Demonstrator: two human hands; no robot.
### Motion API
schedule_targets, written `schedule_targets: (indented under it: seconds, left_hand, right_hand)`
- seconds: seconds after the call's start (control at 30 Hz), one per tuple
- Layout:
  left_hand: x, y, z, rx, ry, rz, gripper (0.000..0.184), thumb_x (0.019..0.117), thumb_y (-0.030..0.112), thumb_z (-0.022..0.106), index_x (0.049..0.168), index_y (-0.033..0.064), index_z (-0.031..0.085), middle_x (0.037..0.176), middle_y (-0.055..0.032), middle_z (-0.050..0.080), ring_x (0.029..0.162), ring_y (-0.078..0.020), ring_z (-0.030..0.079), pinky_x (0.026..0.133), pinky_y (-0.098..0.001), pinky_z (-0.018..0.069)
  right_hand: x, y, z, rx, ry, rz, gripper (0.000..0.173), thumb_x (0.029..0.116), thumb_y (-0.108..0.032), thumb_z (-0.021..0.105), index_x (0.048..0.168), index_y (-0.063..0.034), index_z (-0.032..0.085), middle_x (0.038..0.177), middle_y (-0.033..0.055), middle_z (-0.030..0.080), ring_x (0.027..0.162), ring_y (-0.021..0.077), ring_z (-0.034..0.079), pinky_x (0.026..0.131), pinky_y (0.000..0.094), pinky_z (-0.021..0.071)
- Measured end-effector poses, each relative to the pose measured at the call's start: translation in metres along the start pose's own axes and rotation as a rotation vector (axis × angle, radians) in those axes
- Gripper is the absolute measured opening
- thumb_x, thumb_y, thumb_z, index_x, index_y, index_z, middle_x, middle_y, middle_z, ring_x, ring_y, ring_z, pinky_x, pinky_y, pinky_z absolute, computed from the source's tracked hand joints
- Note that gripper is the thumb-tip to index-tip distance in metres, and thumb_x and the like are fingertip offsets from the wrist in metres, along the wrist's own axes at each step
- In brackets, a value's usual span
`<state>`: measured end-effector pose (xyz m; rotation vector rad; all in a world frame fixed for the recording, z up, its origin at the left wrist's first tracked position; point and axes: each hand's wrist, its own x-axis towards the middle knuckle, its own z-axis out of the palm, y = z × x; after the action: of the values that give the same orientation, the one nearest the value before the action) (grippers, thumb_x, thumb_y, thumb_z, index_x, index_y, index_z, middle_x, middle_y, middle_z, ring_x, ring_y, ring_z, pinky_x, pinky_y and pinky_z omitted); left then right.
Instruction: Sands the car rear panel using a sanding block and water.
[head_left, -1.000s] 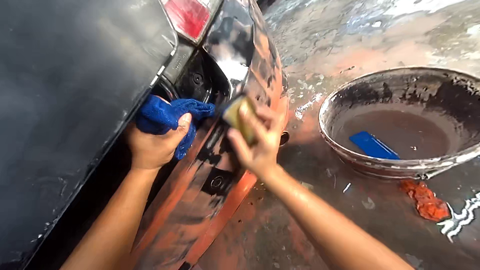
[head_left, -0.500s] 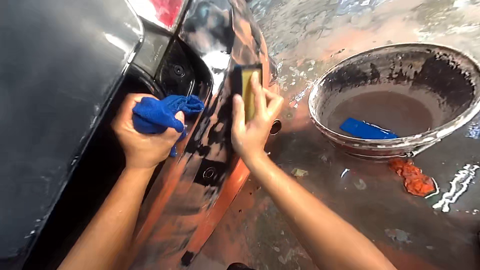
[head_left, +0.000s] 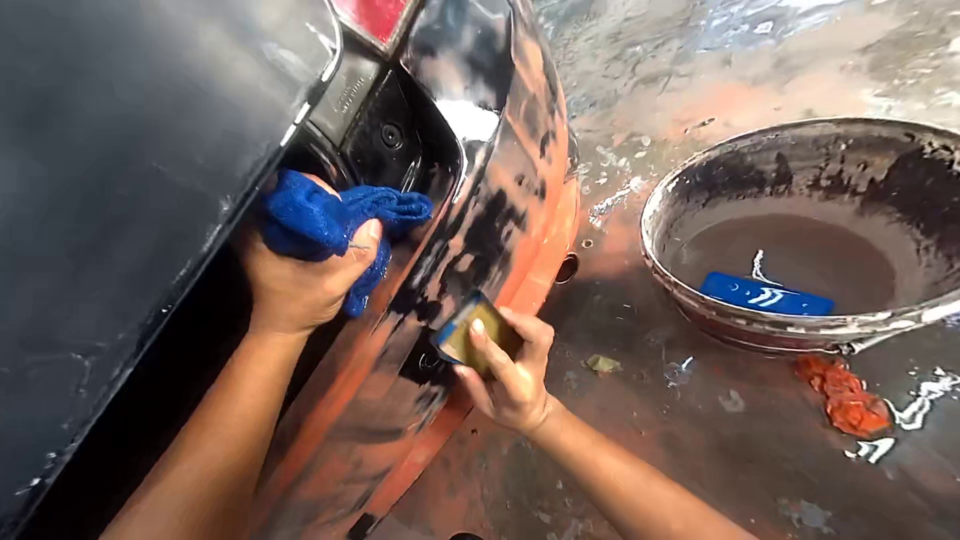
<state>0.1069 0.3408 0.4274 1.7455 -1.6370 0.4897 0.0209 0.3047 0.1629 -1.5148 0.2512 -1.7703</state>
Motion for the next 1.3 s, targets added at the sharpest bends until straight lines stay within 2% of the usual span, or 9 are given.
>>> schedule_targets:
  seconds: [0.13, 0.3, 0.43, 0.5, 0.67, 0.83, 1.03, 1.17, 1.3]
  left_hand:
    - [-0.005, -0.002, -0.003, 0.038, -0.028, 0.033, 0.052, 0.0766, 0.014, 0.086, 0.118, 0.0089, 0.055, 0.108, 0.0052, 0.065, 0.103, -0.0074, 0.065, 0.097, -0.0299, 0.0548]
    - [-0.002, 0.001, 0.0, -0.042, -0.011, -0.014, 0.05, 0.0758, 0.01, 0.085, 0.116, 0.0122, 0.056, 0.106, 0.0076, 0.066, 0.102, -0.0062, 0.065, 0.095, -0.0275, 0.056]
    - [-0.005, 0.0, -0.001, -0.055, -0.01, -0.028, 0.052, 0.0759, 0.01, 0.085, 0.117, 0.0123, 0.054, 0.107, 0.0072, 0.066, 0.103, -0.0069, 0.065, 0.096, -0.0283, 0.055]
    - [-0.005, 0.001, -0.001, -0.067, -0.002, -0.024, 0.052, 0.0766, 0.01, 0.085, 0.118, 0.0126, 0.054, 0.108, 0.0068, 0.066, 0.104, -0.0077, 0.065, 0.097, -0.0292, 0.0552]
    - [-0.002, 0.004, 0.002, -0.048, 0.011, -0.065, 0.045, 0.0776, 0.012, 0.084, 0.114, 0.0164, 0.058, 0.104, 0.0104, 0.067, 0.1, -0.0043, 0.066, 0.094, -0.0254, 0.0563]
    - [-0.003, 0.004, 0.001, -0.055, 0.003, -0.054, 0.044, 0.078, 0.01, 0.083, 0.114, 0.0188, 0.058, 0.105, 0.0129, 0.067, 0.1, -0.0025, 0.065, 0.092, -0.0237, 0.0557]
    - [-0.005, 0.008, 0.004, -0.047, 0.015, -0.085, 0.042, 0.0786, 0.011, 0.083, 0.113, 0.0168, 0.06, 0.102, 0.0104, 0.068, 0.097, -0.0041, 0.067, 0.09, -0.0239, 0.0578]
    - [-0.006, 0.007, 0.005, -0.085, 0.031, -0.072, 0.043, 0.077, 0.008, 0.083, 0.112, 0.0163, 0.059, 0.102, 0.0106, 0.068, 0.097, -0.0036, 0.066, 0.091, -0.0241, 0.0569]
    - [-0.005, 0.01, 0.005, -0.08, 0.021, -0.109, 0.04, 0.0796, 0.01, 0.082, 0.113, 0.0158, 0.06, 0.102, 0.0099, 0.069, 0.097, -0.0038, 0.067, 0.089, -0.0232, 0.058]
  right_hand:
    - [0.073, -0.033, 0.011, 0.045, 0.073, 0.079, 0.051, 0.091, -0.041, 0.07, 0.137, -0.02, 0.066, 0.131, 0.0201, 0.056, 0.119, 0.0299, 0.054, 0.096, 0.0466, 0.0468]
    - [0.0, -0.004, -0.005, 0.027, -0.044, -0.042, 0.051, 0.093, -0.048, 0.069, 0.14, -0.0305, 0.06, 0.142, 0.0108, 0.05, 0.13, 0.0249, 0.05, 0.106, 0.0442, 0.0449]
    - [0.117, 0.029, 0.003, -0.005, 0.184, 0.109, 0.045, 0.092, -0.042, 0.071, 0.128, -0.0149, 0.072, 0.116, 0.0181, 0.06, 0.107, 0.0279, 0.056, 0.092, 0.044, 0.0478]
    - [0.14, 0.025, 0.003, -0.053, 0.208, 0.27, 0.05, 0.0949, -0.039, 0.068, 0.137, -0.0126, 0.067, 0.117, 0.0189, 0.057, 0.108, 0.0284, 0.054, 0.091, 0.0423, 0.047]
    - [0.036, -0.013, -0.004, 0.072, -0.064, -0.01, 0.047, 0.0933, -0.048, 0.07, 0.137, -0.0315, 0.064, 0.14, 0.0109, 0.054, 0.126, 0.0254, 0.053, 0.103, 0.0461, 0.0474]
    - [0.117, 0.026, 0.004, 0.029, 0.211, 0.266, 0.049, 0.0927, -0.036, 0.071, 0.136, -0.0136, 0.067, 0.122, 0.0168, 0.055, 0.113, 0.0268, 0.053, 0.096, 0.042, 0.0469]
    - [0.056, -0.005, -0.009, 0.046, -0.06, 0.006, 0.046, 0.0925, -0.049, 0.07, 0.135, -0.0333, 0.066, 0.133, 0.0119, 0.059, 0.119, 0.025, 0.058, 0.096, 0.0454, 0.0504]
    - [0.11, 0.003, -0.005, 0.004, 0.1, 0.331, 0.054, 0.0935, -0.039, 0.07, 0.144, -0.0205, 0.061, 0.126, 0.0133, 0.053, 0.115, 0.0256, 0.052, 0.092, 0.0431, 0.0479]
    - [0.047, -0.03, -0.007, 0.03, -0.043, 0.097, 0.05, 0.0927, -0.047, 0.07, 0.14, -0.0317, 0.062, 0.136, 0.0134, 0.055, 0.122, 0.027, 0.055, 0.098, 0.0473, 0.0503]
